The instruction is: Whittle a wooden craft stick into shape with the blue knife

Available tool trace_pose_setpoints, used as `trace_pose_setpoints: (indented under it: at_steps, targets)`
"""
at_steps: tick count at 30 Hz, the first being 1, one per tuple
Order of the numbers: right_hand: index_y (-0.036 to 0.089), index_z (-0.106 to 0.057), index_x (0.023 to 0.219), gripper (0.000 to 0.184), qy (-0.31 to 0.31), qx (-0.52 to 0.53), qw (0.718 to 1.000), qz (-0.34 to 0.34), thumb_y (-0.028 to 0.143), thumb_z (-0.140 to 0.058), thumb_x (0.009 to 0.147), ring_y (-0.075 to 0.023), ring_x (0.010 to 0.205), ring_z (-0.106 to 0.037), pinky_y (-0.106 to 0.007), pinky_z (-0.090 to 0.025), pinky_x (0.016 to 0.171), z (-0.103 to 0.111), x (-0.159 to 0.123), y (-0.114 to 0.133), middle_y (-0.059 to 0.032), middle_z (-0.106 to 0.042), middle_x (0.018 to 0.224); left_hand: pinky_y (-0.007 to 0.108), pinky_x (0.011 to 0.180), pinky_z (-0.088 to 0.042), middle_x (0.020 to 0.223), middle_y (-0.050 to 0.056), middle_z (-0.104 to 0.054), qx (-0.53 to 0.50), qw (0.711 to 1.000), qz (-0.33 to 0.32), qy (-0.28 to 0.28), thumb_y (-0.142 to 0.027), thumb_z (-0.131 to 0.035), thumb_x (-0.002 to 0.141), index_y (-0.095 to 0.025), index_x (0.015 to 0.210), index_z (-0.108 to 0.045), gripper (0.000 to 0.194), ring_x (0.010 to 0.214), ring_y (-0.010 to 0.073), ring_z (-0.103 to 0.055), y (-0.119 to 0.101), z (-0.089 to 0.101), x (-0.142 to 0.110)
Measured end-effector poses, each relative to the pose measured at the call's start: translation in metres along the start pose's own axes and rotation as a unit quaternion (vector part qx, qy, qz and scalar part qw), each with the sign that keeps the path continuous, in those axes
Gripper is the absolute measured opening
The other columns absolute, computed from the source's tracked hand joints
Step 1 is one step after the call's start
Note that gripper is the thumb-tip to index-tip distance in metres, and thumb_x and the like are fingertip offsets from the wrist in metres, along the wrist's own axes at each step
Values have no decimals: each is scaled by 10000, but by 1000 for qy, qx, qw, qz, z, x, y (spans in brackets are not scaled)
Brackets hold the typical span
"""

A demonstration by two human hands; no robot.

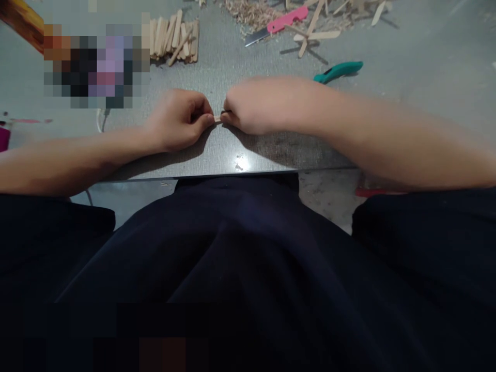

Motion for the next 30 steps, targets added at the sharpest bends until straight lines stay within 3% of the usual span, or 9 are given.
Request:
trace_pose_setpoints:
  at_steps: [6, 10, 13, 17, 24, 30]
  targets:
    - [289, -885, 1239, 765, 0, -2, 1000, 23, 778, -302, 1314, -341, 829, -748, -515, -675, 914, -2, 8, -8, -123, -847, 939, 584, 1074, -648, 853, 87, -739, 23, 1000, 7, 4, -496, -714, 1066, -320, 931, -718, 221, 998, 381, -791, -3, 1, -2]
    - [301, -846, 1154, 692, 3, 23, 999, 44, 751, -343, 1308, -315, 787, -700, -484, -625, 863, 0, 5, -10, -103, -844, 924, 587, 1072, -673, 903, 98, -808, 16, 1000, 7, 24, -520, -717, 1098, -323, 966, -784, 246, 1014, 383, -810, -3, 2, -4]
    - [285, -875, 1201, 673, 12, 29, 998, 50, 743, -393, 1306, -313, 786, -697, -472, -584, 855, -1, 2, -11, -105, -846, 938, 579, 1052, -687, 900, 89, -819, 11, 1000, 0, 21, -532, -713, 1106, -324, 972, -801, 263, 985, 365, -803, 0, 3, -4]
    - [269, -904, 1352, 690, 19, 21, 999, 37, 737, -399, 1310, -338, 851, -734, -472, -561, 869, -2, -2, -8, -115, -837, 973, 557, 1042, -680, 886, 87, -805, 4, 1000, -5, 13, -531, -713, 1103, -317, 978, -798, 262, 982, 359, -796, 2, 2, -3]
    - [234, -811, 1225, 608, 3, 17, 1000, 2, 653, -378, 1309, -344, 877, -717, -481, -507, 829, 4, -12, 0, -146, -783, 976, 527, 1004, -614, 909, 68, -791, 5, 1000, 6, 18, -581, -719, 1119, -309, 996, -795, 309, 975, 325, -756, 2, 1, -4]
    - [208, -814, 1257, 601, 1, 9, 1000, -21, 619, -380, 1321, -397, 1048, -819, -510, -594, 951, 4, -15, 5, -180, -810, 1041, 554, 995, -611, 910, 84, -790, 1, 1000, 5, 21, -589, -713, 1103, -306, 972, -768, 316, 949, 325, -725, -3, 1, -5]
Point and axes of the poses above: each hand's wrist, its own x-axis towards the middle knuckle, its own z-axis out of the back of the hand, y = z × x, the point moved 5 cm from there along x, towards the middle knuckle
